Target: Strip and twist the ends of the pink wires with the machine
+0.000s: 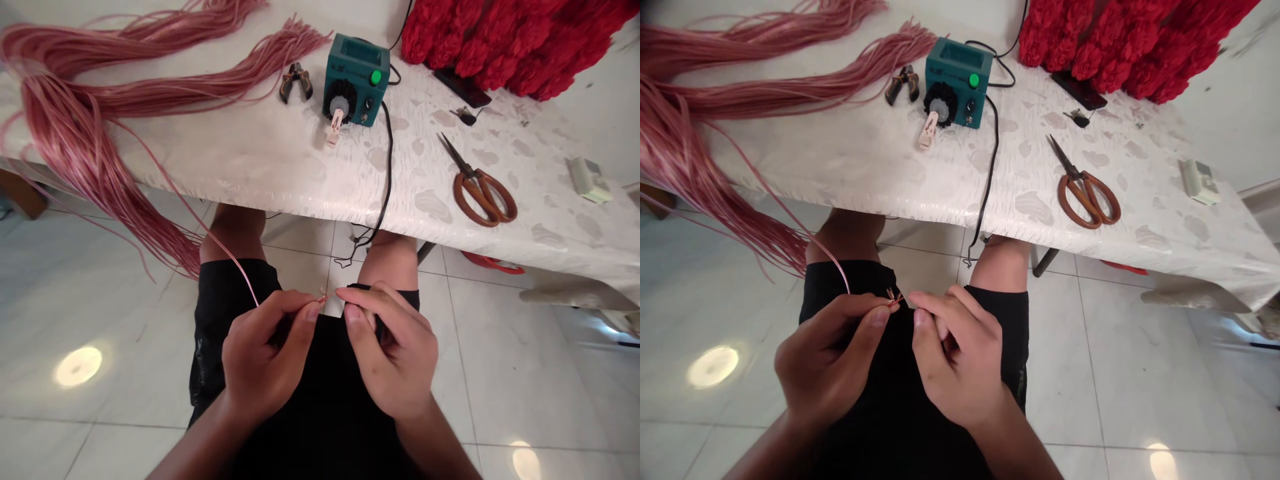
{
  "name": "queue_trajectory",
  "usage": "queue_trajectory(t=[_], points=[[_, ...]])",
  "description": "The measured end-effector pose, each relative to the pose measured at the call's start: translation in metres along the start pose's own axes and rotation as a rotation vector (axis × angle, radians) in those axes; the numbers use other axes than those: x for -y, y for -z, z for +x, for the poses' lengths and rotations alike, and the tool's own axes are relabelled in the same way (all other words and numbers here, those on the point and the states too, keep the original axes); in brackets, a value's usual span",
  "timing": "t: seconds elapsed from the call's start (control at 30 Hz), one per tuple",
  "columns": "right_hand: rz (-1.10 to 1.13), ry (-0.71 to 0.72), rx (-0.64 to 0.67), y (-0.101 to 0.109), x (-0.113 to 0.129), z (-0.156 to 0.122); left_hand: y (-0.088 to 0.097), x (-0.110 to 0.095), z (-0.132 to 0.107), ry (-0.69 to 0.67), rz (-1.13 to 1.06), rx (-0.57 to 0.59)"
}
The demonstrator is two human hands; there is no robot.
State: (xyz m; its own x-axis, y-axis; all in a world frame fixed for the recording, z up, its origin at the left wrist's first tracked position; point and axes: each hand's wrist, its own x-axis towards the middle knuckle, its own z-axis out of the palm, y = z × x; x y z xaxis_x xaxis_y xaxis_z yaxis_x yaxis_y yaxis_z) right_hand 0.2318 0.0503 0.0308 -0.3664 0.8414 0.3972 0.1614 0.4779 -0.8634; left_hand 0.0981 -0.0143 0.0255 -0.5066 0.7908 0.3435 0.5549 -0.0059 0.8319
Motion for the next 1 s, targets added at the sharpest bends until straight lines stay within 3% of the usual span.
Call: queue_trajectory(t=[0.3, 0.77, 1.0], points=[[0.068, 0.003, 0.026, 0.0020, 0.0020, -0.0014, 0.0001, -0.0011, -0.0006, 0.001, -0.001, 0.017], [0.276, -0.191, 0.066, 0.0043, 0.0022, -0.0003, 0.0016, 0.0011, 0.0016, -0.083, 0.024, 0.037], [0.348, -0.219, 0.102, 0.0038, 0.0012, 0.0005, 0.0018, 0.0011, 0.0027, -0.097, -0.002, 0.064]])
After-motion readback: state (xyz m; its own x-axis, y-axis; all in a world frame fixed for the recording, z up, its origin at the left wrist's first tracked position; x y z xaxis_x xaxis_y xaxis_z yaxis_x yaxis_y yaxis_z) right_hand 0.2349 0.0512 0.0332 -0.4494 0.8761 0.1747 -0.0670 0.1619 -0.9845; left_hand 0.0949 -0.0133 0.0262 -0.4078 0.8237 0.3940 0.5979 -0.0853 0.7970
